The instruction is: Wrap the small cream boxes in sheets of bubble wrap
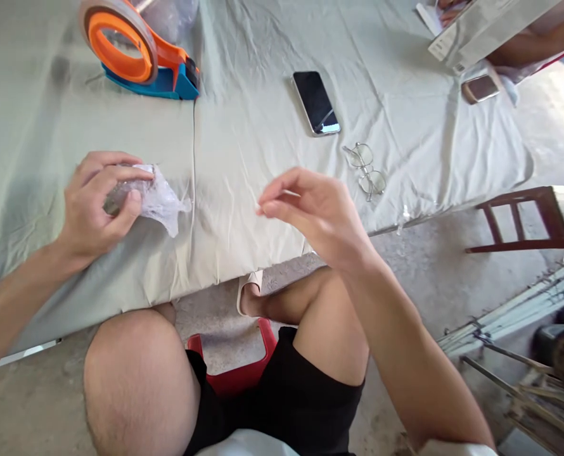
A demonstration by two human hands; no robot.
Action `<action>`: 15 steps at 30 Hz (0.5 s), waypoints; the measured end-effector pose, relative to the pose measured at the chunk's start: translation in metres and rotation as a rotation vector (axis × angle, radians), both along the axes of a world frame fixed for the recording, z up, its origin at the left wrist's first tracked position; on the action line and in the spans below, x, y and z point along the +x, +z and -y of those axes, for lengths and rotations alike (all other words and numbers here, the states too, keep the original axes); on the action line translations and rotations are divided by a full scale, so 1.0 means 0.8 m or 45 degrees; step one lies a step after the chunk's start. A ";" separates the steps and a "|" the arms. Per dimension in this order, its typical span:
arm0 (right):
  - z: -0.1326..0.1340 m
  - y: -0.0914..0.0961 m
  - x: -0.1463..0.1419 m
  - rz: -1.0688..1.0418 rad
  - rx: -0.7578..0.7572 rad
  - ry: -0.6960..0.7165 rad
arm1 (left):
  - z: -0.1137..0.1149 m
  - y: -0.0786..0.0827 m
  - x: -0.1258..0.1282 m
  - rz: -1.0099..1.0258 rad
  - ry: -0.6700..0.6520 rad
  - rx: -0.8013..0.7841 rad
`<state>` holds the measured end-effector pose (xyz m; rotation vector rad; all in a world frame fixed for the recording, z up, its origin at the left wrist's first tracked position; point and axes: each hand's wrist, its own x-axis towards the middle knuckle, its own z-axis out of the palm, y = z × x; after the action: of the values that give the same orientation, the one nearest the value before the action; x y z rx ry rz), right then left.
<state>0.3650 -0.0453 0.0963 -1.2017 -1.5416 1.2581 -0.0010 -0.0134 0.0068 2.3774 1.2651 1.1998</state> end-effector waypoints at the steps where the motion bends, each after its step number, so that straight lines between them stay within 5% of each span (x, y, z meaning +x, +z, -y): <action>1: 0.014 0.004 0.016 0.071 -0.040 -0.029 | 0.000 0.000 0.000 -0.001 0.002 -0.001; 7: 0.077 -0.016 0.081 0.438 -0.279 -0.037 | -0.001 -0.004 0.002 -0.011 -0.008 0.003; 15: 0.072 -0.070 0.092 0.646 0.018 -0.011 | 0.001 -0.006 0.002 -0.019 -0.003 -0.014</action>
<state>0.4388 -0.1027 0.0400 -1.6001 -1.8916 0.9753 0.0004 -0.0144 0.0020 2.3836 1.2702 1.1732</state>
